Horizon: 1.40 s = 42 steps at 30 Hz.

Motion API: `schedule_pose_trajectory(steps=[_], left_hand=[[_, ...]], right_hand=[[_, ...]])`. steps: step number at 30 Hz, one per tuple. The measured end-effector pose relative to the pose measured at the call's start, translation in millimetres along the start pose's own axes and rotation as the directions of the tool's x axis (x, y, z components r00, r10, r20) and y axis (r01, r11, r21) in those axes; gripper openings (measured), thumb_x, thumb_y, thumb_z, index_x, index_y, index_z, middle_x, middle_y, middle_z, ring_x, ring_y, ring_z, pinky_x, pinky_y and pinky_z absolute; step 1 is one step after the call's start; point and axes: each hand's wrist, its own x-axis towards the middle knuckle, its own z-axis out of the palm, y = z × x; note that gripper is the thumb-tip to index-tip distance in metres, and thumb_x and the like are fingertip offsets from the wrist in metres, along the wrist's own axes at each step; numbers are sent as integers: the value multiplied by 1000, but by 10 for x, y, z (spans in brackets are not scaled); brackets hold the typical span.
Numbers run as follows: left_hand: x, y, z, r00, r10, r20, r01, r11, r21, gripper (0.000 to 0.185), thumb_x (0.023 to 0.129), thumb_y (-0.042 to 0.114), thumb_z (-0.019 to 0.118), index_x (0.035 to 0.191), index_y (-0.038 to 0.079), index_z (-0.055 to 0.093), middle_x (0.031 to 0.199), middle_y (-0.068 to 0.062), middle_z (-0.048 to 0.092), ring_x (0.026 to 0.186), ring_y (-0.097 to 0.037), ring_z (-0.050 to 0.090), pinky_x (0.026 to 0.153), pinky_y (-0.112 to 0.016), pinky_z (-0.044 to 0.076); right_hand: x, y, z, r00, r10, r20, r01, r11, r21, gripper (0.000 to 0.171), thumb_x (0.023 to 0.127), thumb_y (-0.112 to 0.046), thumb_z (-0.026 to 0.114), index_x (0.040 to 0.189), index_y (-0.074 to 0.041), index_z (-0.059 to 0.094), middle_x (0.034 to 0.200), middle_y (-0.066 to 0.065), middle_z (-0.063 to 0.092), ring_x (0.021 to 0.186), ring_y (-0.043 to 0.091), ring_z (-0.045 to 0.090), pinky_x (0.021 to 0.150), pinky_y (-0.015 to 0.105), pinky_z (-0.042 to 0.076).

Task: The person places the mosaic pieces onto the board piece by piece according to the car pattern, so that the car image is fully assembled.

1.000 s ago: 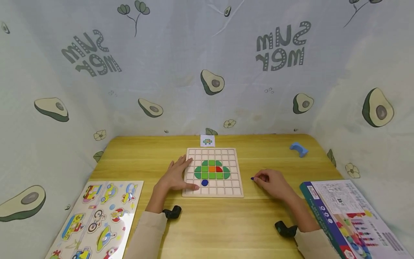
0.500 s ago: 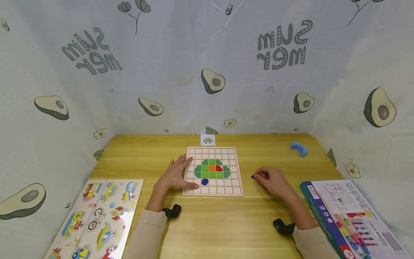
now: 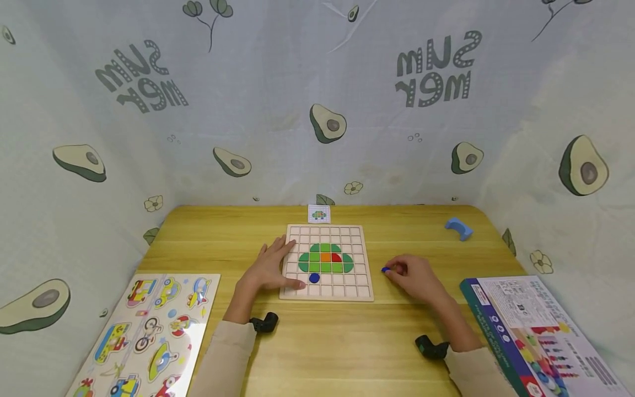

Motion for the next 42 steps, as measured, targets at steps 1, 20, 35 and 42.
schedule_pose_trajectory(steps=[1, 20, 35, 42], left_hand=[[2, -3, 0, 1000, 1, 0, -1, 1000, 1, 121, 70, 68, 83, 165, 18, 28, 174, -12, 12, 162, -32, 10, 132, -52, 3], [-26, -29, 40, 1000, 4, -15, -4, 1000, -9, 121, 68, 69, 83, 164, 17, 31, 174, -11, 16, 161, -32, 13, 132, -53, 5], [-15, -14, 17, 999, 2, -34, -2, 1000, 15, 120, 68, 69, 83, 163, 19, 32, 174, -11, 17, 160, -33, 17, 132, -52, 10], [8, 11, 3, 999, 7, -40, -7, 1000, 13, 121, 66, 68, 85, 163, 17, 33, 174, -9, 16, 160, -32, 18, 132, -53, 8]], right_hand=[[8, -23, 10, 1000, -4, -2, 4, 1000, 5, 13, 95, -16, 75, 104, -7, 77, 80, 1, 61, 70, 14, 50, 60, 23, 40], [181, -554, 368, 996, -73, 42, 69, 994, 89, 10, 92, -13, 77, 101, -8, 79, 84, 1, 58, 77, 15, 51, 65, 22, 41], [261, -793, 604, 989, -105, 102, 92, 988, 126, 6, 91, -13, 78, 97, -10, 79, 76, 0, 52, 70, 15, 47, 58, 23, 35], [267, -761, 633, 988, -117, 101, 106, 989, 108, 6, 90, -13, 78, 95, -12, 79, 75, 1, 50, 70, 14, 46, 59, 22, 34]])
